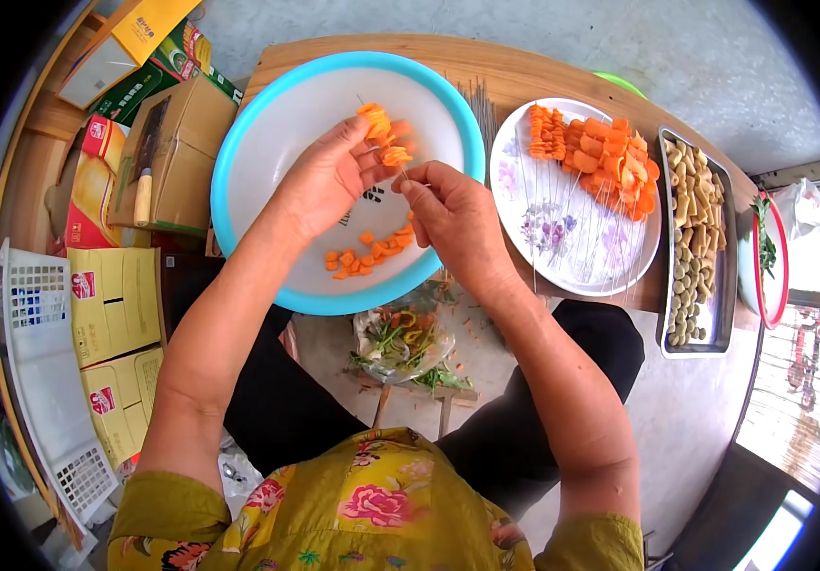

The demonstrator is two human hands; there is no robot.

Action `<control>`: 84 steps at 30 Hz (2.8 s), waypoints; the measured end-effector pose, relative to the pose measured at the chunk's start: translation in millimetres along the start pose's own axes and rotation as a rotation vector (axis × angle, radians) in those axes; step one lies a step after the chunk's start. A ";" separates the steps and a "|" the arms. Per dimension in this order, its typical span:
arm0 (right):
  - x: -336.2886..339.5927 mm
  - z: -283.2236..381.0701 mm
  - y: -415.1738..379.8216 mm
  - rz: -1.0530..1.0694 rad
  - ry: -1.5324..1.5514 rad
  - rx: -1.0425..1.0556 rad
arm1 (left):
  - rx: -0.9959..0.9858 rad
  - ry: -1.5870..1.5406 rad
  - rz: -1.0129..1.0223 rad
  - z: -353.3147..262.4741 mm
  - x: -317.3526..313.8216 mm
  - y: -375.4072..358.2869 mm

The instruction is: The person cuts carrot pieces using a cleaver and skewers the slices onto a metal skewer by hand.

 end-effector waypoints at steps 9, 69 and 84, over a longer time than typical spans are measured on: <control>1.4 -0.5 -1.1 -0.025 -0.052 -0.004 | 0.102 0.151 0.080 8.0 -8.1 -3.3; 24.5 4.1 3.3 -0.133 0.026 0.041 | 0.014 1.219 -0.084 -8.0 43.2 16.8; 35.5 12.2 -3.9 -0.128 0.026 0.098 | 0.445 1.600 0.225 72.4 71.9 -24.2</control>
Point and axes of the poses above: each hand's wrist, its own y-axis towards the middle knuckle, its own x-axis out of the back of the hand, z = x × y, the point moved 6 cm from there along y, towards the middle knuckle, and after that the axes turned 5 degrees about -y, right-handed, at the moved point
